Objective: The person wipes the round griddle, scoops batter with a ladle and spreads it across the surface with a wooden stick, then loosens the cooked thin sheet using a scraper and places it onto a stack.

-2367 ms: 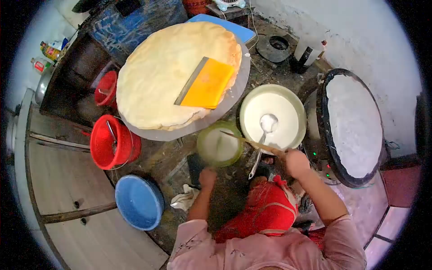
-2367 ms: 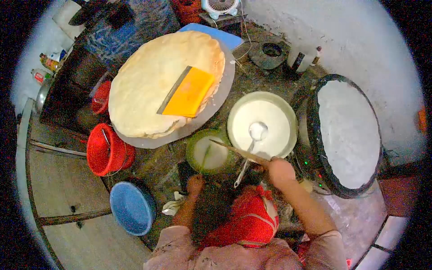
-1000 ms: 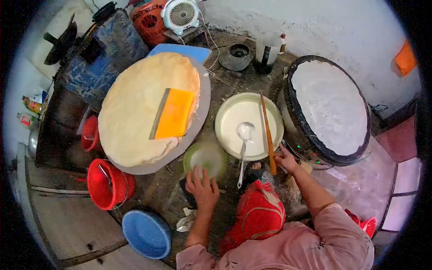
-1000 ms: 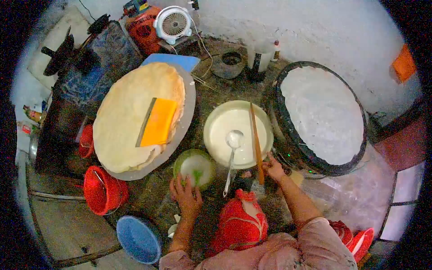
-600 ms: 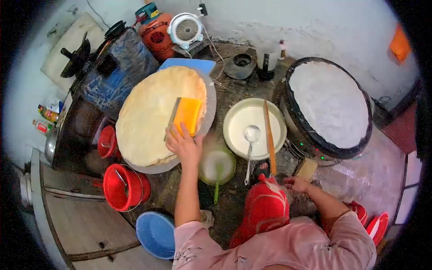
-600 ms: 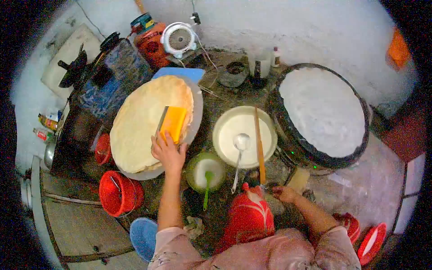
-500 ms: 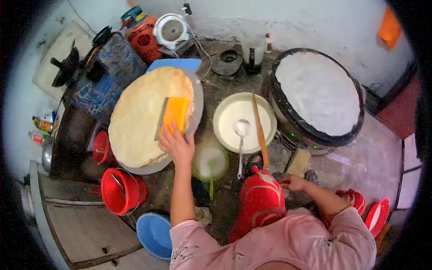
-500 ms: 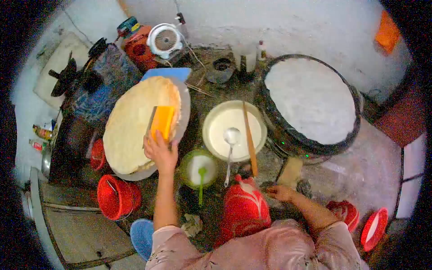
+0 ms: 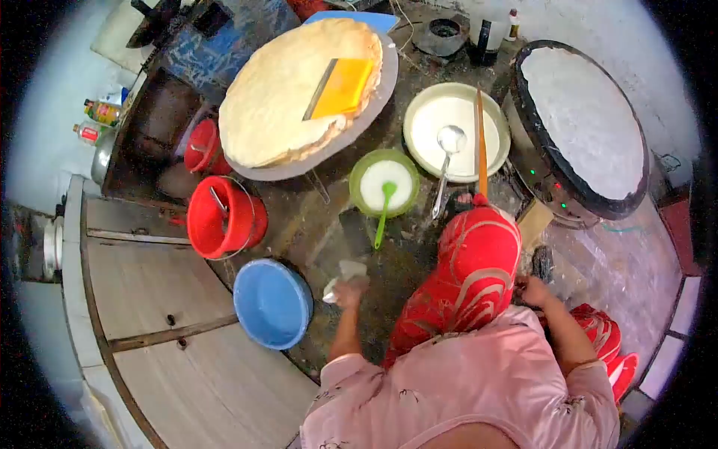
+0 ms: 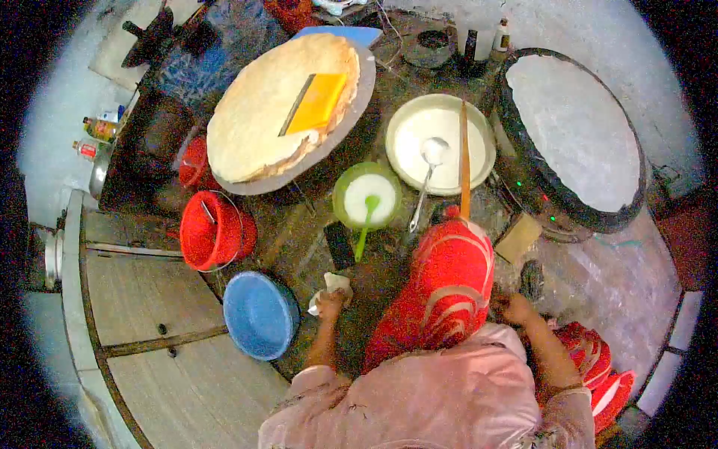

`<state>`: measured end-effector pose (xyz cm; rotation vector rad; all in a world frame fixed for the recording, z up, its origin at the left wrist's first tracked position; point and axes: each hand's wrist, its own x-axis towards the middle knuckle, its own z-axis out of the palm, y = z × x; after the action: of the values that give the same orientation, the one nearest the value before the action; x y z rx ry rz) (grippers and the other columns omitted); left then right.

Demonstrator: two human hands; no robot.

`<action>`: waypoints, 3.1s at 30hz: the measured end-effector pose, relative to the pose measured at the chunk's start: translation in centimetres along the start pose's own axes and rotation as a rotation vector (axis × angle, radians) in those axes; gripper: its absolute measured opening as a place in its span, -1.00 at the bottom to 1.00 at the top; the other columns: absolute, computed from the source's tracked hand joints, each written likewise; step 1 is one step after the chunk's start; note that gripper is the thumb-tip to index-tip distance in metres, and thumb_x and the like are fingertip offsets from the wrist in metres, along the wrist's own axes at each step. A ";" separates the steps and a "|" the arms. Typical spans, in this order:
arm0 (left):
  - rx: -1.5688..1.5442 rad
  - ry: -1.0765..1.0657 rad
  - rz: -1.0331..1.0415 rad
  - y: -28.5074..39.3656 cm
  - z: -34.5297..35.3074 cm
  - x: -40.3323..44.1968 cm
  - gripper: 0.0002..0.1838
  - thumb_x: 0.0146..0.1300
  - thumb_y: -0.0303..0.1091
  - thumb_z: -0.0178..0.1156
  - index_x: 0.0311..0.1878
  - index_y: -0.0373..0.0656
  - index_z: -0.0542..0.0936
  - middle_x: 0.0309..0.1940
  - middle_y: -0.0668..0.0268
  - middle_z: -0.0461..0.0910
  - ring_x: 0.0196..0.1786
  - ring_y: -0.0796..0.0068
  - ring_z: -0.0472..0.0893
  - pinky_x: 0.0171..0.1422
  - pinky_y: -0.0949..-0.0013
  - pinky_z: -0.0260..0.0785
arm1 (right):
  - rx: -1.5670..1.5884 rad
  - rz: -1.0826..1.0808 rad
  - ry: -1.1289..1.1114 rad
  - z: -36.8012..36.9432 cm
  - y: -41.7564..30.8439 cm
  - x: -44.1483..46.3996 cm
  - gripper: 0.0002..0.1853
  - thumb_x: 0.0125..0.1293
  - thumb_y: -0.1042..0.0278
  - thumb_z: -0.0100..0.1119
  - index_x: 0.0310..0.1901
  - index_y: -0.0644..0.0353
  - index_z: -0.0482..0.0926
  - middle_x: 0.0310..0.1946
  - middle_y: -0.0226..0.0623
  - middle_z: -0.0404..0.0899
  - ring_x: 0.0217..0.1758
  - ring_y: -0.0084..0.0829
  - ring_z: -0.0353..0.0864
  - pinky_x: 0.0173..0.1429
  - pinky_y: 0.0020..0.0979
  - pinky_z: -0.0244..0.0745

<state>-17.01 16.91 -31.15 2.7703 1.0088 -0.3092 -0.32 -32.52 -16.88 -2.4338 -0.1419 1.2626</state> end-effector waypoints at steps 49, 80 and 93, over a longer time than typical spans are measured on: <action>-1.111 -0.737 1.620 21.8 -41.4 -21.9 -0.48 0.28 -0.21 -0.04 0.23 -0.33 0.28 0.13 0.02 0.37 0.20 0.10 0.35 0.25 0.18 0.17 | 0.780 -1.480 -0.586 -3.3 -19.5 -25.0 -0.67 0.29 0.21 0.01 -0.05 0.31 0.45 -0.20 -0.31 0.45 -0.11 -0.51 0.40 -0.07 -0.43 0.32; -0.983 -0.742 1.744 25.1 -43.4 -23.7 -0.43 0.21 -0.46 0.02 0.29 -0.38 0.15 0.17 0.02 0.34 0.17 0.14 0.41 0.25 0.23 0.20 | 0.787 -1.245 -0.277 -3.1 -14.8 -27.8 -0.60 0.07 0.26 0.16 -0.05 0.24 0.50 0.00 -0.25 0.38 0.12 -0.35 0.29 0.10 -0.24 0.21; -1.050 -0.833 1.524 25.5 -41.0 -24.2 -0.37 0.19 -0.28 0.01 0.30 -0.32 0.14 0.16 0.07 0.35 0.16 0.18 0.42 0.23 0.20 0.23 | 0.801 -1.450 -0.226 -1.6 -12.3 -28.1 -0.56 -0.02 0.28 0.22 -0.04 0.22 0.52 0.09 -0.22 0.35 0.21 -0.28 0.25 0.17 -0.16 0.17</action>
<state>-13.08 -7.56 16.86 1.4424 -0.9123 -0.3973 -14.48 -29.17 10.19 -0.9593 -0.9982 0.6192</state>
